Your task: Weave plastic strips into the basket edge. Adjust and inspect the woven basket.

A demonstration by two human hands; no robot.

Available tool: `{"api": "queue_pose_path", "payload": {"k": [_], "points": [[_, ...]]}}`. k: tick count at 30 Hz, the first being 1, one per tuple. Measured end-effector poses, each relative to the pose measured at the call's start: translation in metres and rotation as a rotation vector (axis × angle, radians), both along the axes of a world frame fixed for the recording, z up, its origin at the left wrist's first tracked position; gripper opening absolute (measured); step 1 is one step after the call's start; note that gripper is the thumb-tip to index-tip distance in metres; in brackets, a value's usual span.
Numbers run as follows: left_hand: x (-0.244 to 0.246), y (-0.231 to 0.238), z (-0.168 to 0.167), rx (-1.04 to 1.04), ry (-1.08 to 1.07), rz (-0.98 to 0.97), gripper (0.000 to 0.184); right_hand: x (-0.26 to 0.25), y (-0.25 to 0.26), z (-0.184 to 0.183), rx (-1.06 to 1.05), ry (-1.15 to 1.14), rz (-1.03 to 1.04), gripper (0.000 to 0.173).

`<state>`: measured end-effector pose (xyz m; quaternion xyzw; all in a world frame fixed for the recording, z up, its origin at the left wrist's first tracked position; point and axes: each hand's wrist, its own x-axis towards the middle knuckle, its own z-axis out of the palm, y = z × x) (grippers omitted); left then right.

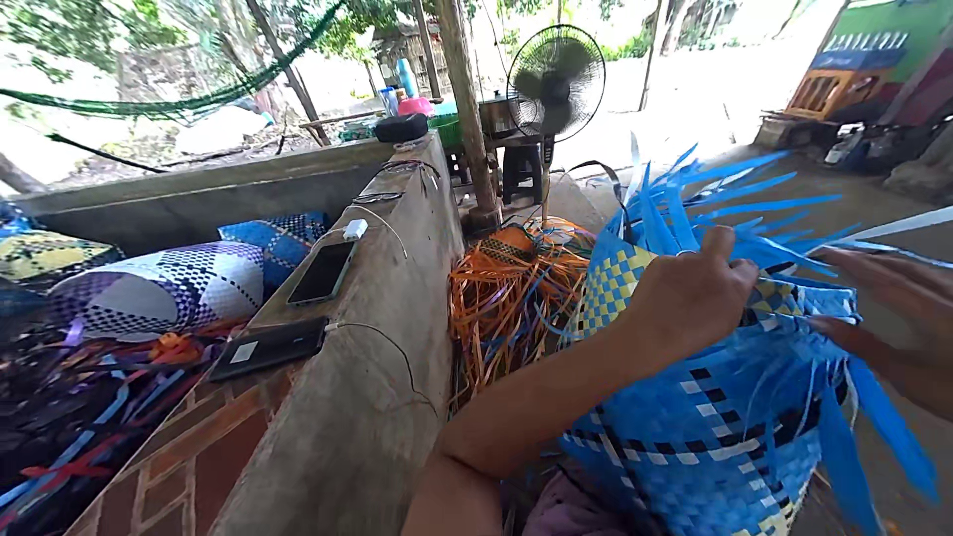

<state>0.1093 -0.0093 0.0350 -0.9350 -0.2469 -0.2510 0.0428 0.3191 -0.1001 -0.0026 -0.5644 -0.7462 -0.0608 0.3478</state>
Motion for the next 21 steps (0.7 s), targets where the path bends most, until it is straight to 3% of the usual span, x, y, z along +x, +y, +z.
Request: {"api": "queue_pose_path", "payload": {"k": [4,9,14,21], "points": [[-0.016,0.008,-0.012,-0.119,-0.109,-0.028,0.024,-0.038,0.072,-0.007,0.044,0.073,0.230,0.048],[-0.059,0.020,-0.049,-0.128,-0.387,-0.064,0.034,-0.042,0.072,-0.011,0.108,-0.024,0.081,0.043],[-0.094,0.026,-0.058,-0.497,-0.473,-0.064,0.034,-0.035,0.067,0.005,0.095,-0.121,-0.023,0.035],[-0.145,0.052,-0.093,-0.719,-0.222,-0.068,0.029,-0.032,0.074,0.000,-0.058,-0.100,-0.074,0.024]]}}
